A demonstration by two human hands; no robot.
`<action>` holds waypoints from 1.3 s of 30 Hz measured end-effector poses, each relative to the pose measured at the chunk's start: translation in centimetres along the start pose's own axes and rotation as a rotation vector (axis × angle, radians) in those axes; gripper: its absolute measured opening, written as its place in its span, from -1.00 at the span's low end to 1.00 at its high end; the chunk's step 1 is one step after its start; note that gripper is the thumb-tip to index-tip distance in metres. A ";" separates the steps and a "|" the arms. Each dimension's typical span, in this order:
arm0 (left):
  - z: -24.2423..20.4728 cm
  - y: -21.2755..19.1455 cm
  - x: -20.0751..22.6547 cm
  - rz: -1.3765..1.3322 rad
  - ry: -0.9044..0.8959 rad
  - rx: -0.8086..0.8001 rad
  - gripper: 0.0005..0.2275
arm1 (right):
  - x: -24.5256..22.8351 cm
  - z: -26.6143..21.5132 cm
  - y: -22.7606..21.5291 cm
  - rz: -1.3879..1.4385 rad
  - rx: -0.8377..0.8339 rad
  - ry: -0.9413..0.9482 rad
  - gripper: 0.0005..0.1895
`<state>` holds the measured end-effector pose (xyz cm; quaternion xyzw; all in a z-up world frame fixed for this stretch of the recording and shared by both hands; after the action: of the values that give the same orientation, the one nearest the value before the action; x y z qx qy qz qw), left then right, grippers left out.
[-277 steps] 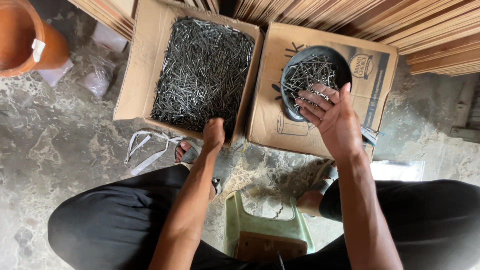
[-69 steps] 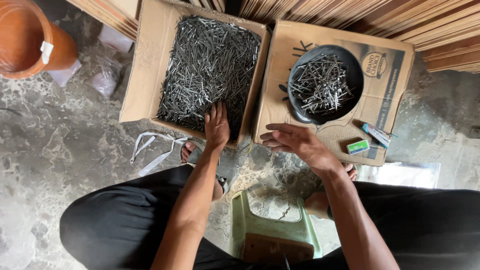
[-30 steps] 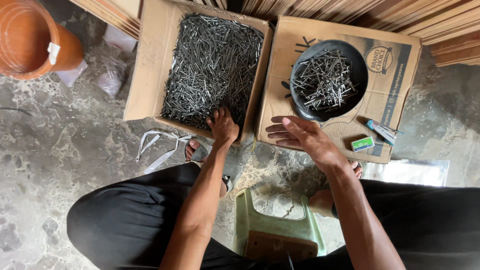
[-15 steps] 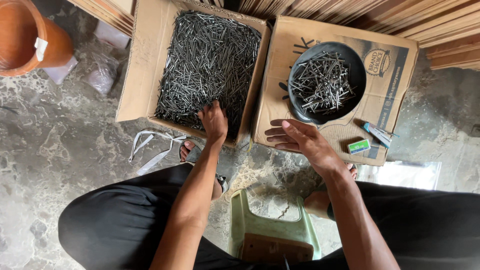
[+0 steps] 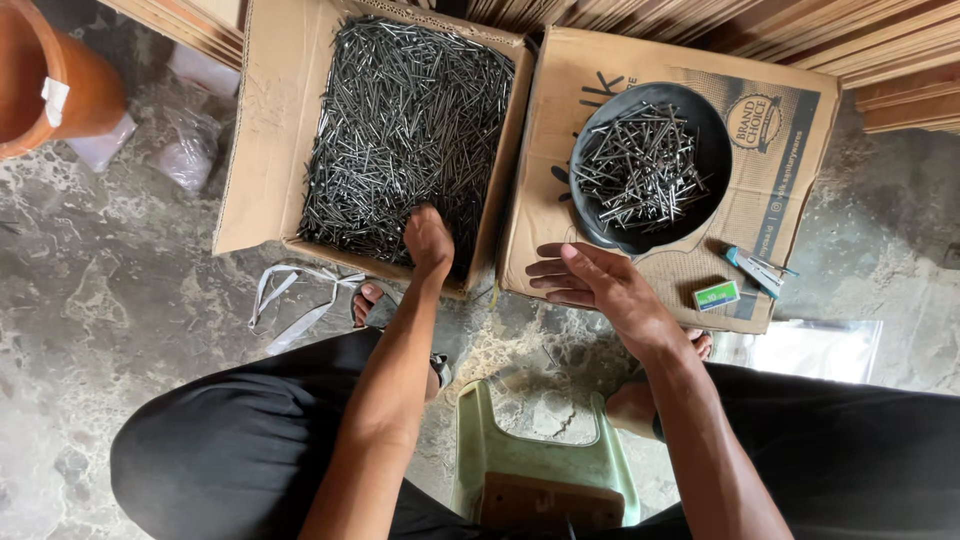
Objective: The person sits on a low stool and transfers metal nails from a large cardboard box into a black bowl placed on a second box. The person uses both hands to pick up nails and move them between the containers.
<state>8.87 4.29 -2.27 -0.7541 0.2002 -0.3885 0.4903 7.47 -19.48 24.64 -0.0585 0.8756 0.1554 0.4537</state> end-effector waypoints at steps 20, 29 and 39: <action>-1.9 -11.0 0.6 -0.488 -0.301 -0.223 -0.86 | -0.8 -2.4 2.9 -0.073 -0.063 -0.093 -0.52; -12.3 -20.6 18.3 -0.484 -0.026 -0.863 -0.83 | -0.4 -1.5 2.4 0.182 0.062 -0.276 -0.29; -17.2 -20.2 22.6 -0.006 0.275 -0.719 -0.88 | 7.1 1.9 0.5 0.737 0.157 -0.113 -0.39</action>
<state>7.72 -12.32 28.32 -0.8193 0.3855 -0.3924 0.1619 4.67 -18.12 17.95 0.3039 0.8206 0.2438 0.4180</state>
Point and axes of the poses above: each hand's wrist, its own z-axis towards the middle knuckle, its own y-axis out of the palm, x = y × z, the point moved 10 cm from there along z, towards the middle knuckle, and after that the axes turned 14 degrees about -y, right-handed, at the moved point
